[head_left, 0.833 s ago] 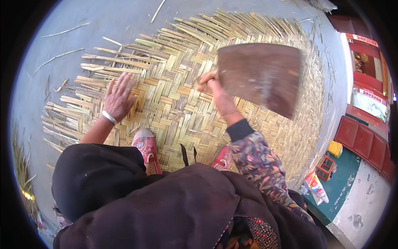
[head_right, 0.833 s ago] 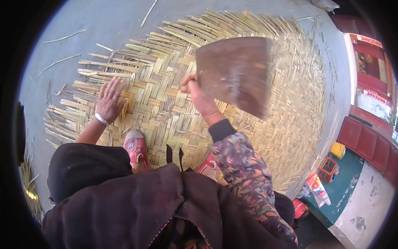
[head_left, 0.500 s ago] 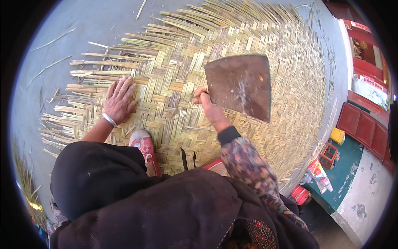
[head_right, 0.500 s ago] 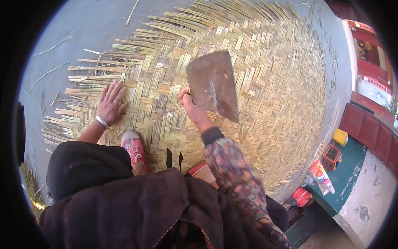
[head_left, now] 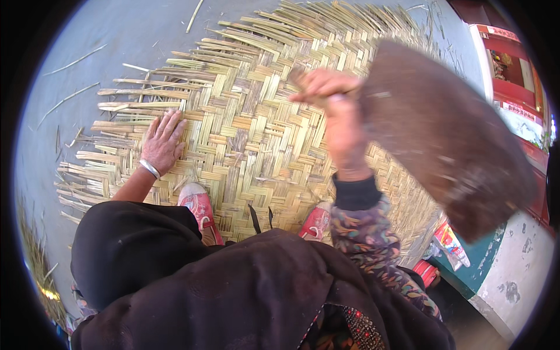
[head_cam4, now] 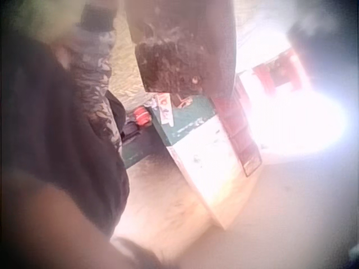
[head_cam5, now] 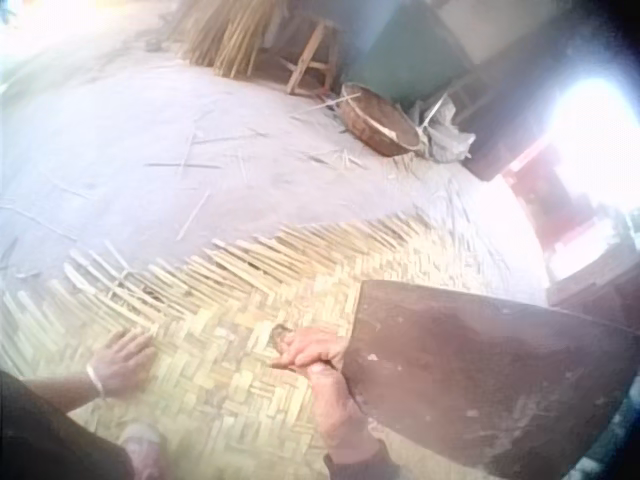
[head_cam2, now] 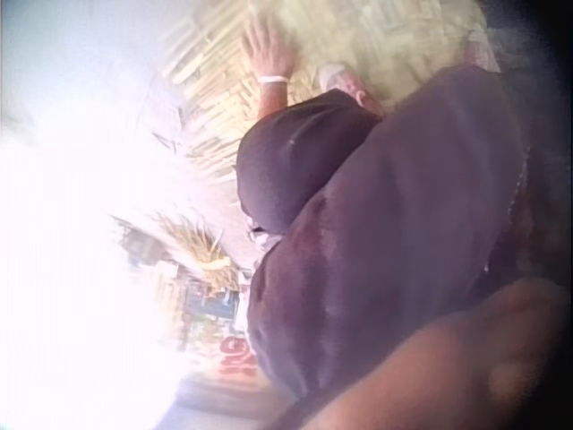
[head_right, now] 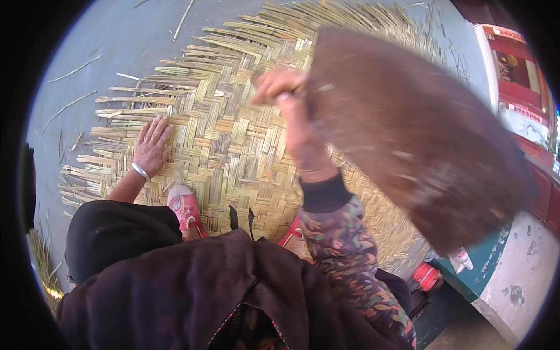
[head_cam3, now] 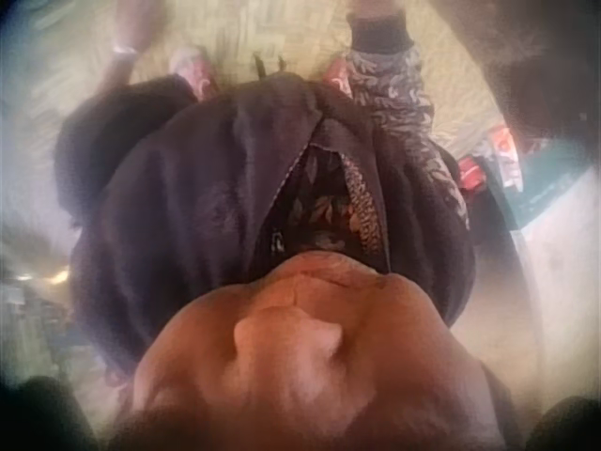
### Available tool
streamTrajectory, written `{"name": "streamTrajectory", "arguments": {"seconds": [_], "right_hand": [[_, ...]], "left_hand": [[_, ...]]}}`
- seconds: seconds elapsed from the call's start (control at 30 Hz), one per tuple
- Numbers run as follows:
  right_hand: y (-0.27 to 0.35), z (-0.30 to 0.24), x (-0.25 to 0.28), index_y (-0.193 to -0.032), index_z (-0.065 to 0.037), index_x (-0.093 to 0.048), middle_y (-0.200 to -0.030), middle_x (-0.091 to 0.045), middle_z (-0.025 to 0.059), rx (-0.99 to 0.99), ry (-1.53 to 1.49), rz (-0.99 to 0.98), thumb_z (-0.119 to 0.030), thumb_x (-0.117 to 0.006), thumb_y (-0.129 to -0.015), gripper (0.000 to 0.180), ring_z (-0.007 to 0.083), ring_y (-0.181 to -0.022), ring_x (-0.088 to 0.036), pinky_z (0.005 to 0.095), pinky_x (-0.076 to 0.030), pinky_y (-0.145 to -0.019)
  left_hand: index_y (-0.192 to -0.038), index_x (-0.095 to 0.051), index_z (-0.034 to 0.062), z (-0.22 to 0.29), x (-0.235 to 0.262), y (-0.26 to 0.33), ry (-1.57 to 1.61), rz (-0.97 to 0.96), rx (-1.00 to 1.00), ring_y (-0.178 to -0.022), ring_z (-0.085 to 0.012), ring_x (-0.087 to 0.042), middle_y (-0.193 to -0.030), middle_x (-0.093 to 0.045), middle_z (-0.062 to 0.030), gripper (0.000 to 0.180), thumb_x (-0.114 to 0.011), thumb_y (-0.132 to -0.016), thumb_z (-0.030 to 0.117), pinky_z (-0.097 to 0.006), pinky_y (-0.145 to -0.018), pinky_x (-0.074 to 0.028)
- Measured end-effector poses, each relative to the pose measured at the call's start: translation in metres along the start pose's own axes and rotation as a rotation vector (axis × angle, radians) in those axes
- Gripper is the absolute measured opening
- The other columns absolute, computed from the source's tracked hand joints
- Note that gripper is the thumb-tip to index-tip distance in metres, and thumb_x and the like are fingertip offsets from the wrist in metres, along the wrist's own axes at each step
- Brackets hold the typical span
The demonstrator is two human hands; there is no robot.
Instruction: The person sits on the floor and uses a flat wooden tool to press and align woven straw strips on a large mat. They repeatedly tap and smooth the mat surface to compact the weave.
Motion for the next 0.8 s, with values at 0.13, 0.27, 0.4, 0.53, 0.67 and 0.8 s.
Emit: {"name": "streamTrajectory", "arguments": {"seconds": [0.13,0.27,0.4,0.53,0.67,0.8], "right_hand": [[0.098,0.152,-0.002,-0.090,-0.006,-0.058,-0.098,-0.062,0.0067,-0.758,0.026,0.274,-0.010,-0.047,-0.097,0.013,0.0142,-0.091,-0.062,0.0309,-0.059,-0.074],[0.114,0.173,0.017,-0.093,-0.005,-0.058,-0.103,-0.062,0.0071,-0.693,0.074,0.279,-0.015,-0.047,-0.099,0.015,0.0158,-0.094,-0.063,0.0316,-0.060,-0.072],[0.054,0.094,0.014,-0.097,-0.005,-0.054,-0.101,-0.061,0.0094,-0.387,0.123,0.159,-0.011,-0.040,-0.100,0.015,0.0209,-0.099,-0.061,0.0381,-0.059,-0.084],[0.021,0.026,0.003,-0.102,-0.006,-0.050,-0.099,-0.059,0.0110,-0.102,-0.038,0.079,-0.007,-0.035,-0.099,0.015,0.0220,-0.099,-0.059,0.0408,-0.055,-0.091],[0.081,0.128,-0.017,-0.094,-0.005,-0.057,-0.098,-0.059,0.0051,-0.643,0.526,-0.049,-0.014,-0.044,-0.101,0.017,0.0151,-0.090,-0.056,0.0328,-0.048,-0.088],[0.114,0.178,-0.001,-0.090,-0.006,-0.060,-0.099,-0.063,0.0025,-0.495,0.373,0.101,-0.010,-0.048,-0.100,0.015,0.0129,-0.083,-0.057,0.0304,-0.050,-0.081]], "left_hand": [[-0.148,-0.039,0.0124,0.002,0.000,0.002,-0.001,0.031,-0.014,-0.149,-0.0242,-0.021,-0.160,-0.027,-0.0071,0.060,-0.053,-0.095,0.034,-0.045,-0.121,-0.013],[-0.148,-0.039,0.0125,0.001,0.005,0.004,-0.045,0.092,-0.021,-0.149,-0.0240,-0.022,-0.160,-0.028,-0.0071,0.060,-0.054,-0.094,0.034,-0.044,-0.122,-0.013],[-0.149,-0.039,0.0133,-0.005,-0.005,0.004,-0.031,0.006,0.027,-0.149,-0.0234,-0.022,-0.160,-0.027,-0.0070,0.061,-0.054,-0.093,0.034,-0.044,-0.121,-0.013],[-0.149,-0.039,0.0139,-0.005,-0.003,0.000,-0.033,0.039,0.016,-0.149,-0.0236,-0.022,-0.160,-0.027,-0.0071,0.060,-0.053,-0.093,0.033,-0.045,-0.121,-0.012],[-0.150,-0.036,0.0113,0.002,0.006,0.000,-0.014,0.150,-0.053,-0.149,-0.0279,-0.021,-0.159,-0.028,-0.0101,0.061,-0.050,-0.093,0.030,-0.045,-0.122,-0.012],[-0.149,-0.035,0.0096,-0.004,-0.006,-0.001,-0.039,0.032,-0.011,-0.149,-0.0282,-0.021,-0.159,-0.027,-0.0116,0.064,-0.053,-0.090,0.027,-0.045,-0.122,-0.012]]}}
Point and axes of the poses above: each hand's wrist, its own y-axis away from the middle knuckle, its own x-axis out of the back of the hand, z = x × y, the point moved 10 cm from there along -y, towards the middle knuckle
